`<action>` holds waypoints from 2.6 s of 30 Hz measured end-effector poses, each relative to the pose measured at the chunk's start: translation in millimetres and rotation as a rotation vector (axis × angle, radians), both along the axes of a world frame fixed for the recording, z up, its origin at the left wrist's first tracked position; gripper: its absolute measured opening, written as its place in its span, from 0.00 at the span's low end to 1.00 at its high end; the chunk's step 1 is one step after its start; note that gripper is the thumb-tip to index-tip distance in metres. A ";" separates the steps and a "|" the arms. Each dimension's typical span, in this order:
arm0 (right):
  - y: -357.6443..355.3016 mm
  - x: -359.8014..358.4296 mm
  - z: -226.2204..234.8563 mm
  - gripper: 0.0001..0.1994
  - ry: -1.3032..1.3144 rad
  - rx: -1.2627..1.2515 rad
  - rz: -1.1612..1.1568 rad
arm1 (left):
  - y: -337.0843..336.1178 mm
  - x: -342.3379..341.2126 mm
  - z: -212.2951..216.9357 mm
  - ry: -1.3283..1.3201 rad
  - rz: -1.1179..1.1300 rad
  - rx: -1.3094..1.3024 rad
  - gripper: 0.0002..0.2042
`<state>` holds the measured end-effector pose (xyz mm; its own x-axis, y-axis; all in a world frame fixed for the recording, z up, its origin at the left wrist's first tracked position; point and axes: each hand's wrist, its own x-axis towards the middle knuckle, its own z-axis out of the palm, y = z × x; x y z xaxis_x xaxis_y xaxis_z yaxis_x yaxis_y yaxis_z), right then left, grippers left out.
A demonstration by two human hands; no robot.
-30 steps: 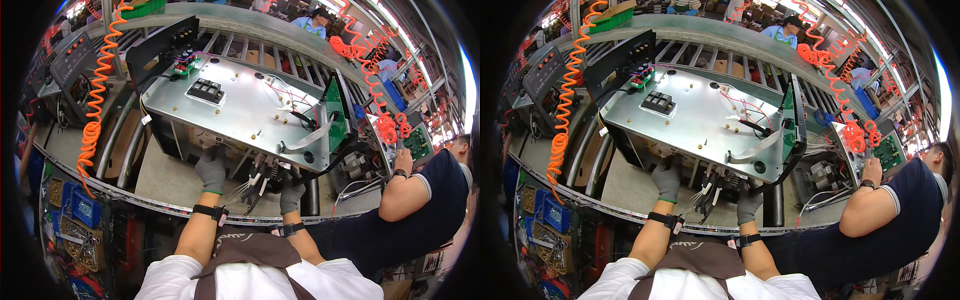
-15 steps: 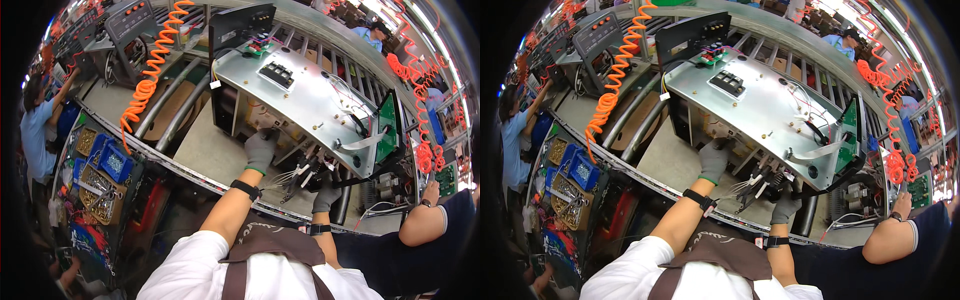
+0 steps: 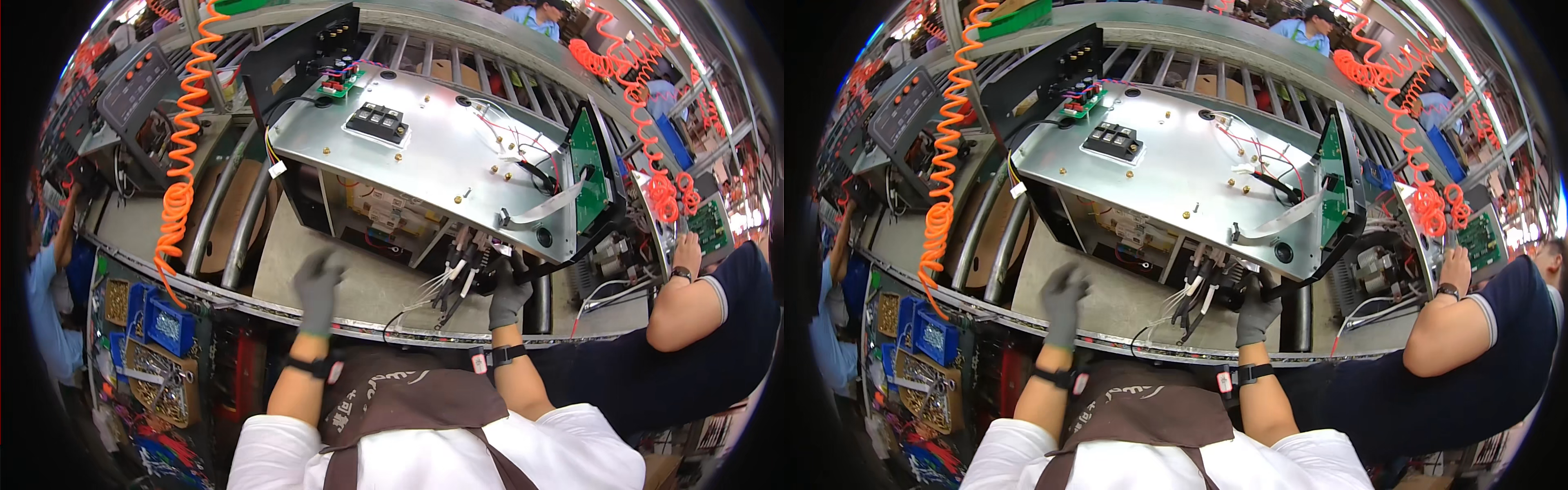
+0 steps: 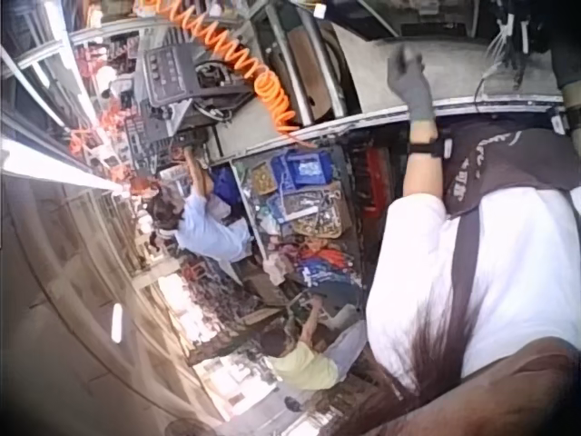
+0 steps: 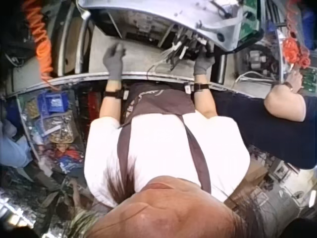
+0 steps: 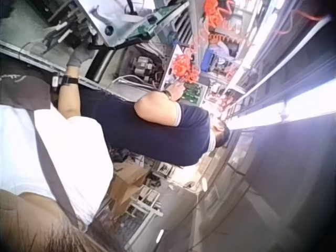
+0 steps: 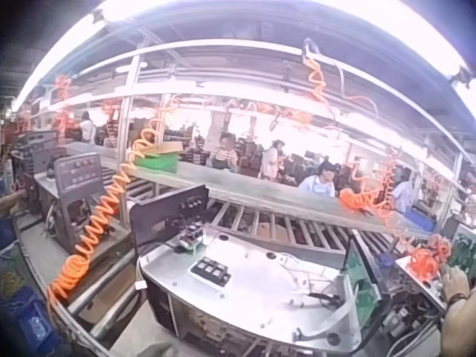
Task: Assembling and wiring components inside a solar inverter unit on a factory production line.
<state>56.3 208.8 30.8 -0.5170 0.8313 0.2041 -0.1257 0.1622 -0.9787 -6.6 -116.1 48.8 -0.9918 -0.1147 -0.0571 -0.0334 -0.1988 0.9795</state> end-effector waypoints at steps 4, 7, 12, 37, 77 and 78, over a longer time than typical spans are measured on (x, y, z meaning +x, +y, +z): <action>-6.2 0.4 8.5 0.14 -0.009 0.044 -0.019 | -128.3 49.5 -81.2 -0.227 0.790 0.017 0.16; -3.4 -0.4 6.0 0.14 -0.001 -0.016 -0.022 | -172.5 61.0 -106.4 -0.479 0.872 -0.189 0.23; -7.8 -0.8 7.5 0.16 -0.016 -0.016 -0.009 | -192.6 25.5 -145.2 -0.646 0.844 -0.239 0.24; -6.0 -2.9 6.6 0.12 0.041 -0.087 -0.077 | -64.8 67.2 130.6 0.377 -0.092 0.605 0.18; -16.6 -3.8 15.4 0.09 -0.029 -0.165 -0.147 | 53.1 -52.7 72.3 0.689 -0.313 0.013 0.17; -17.2 -4.1 15.7 0.09 -0.027 -0.166 -0.153 | 53.9 -51.7 74.5 0.691 -0.319 0.013 0.17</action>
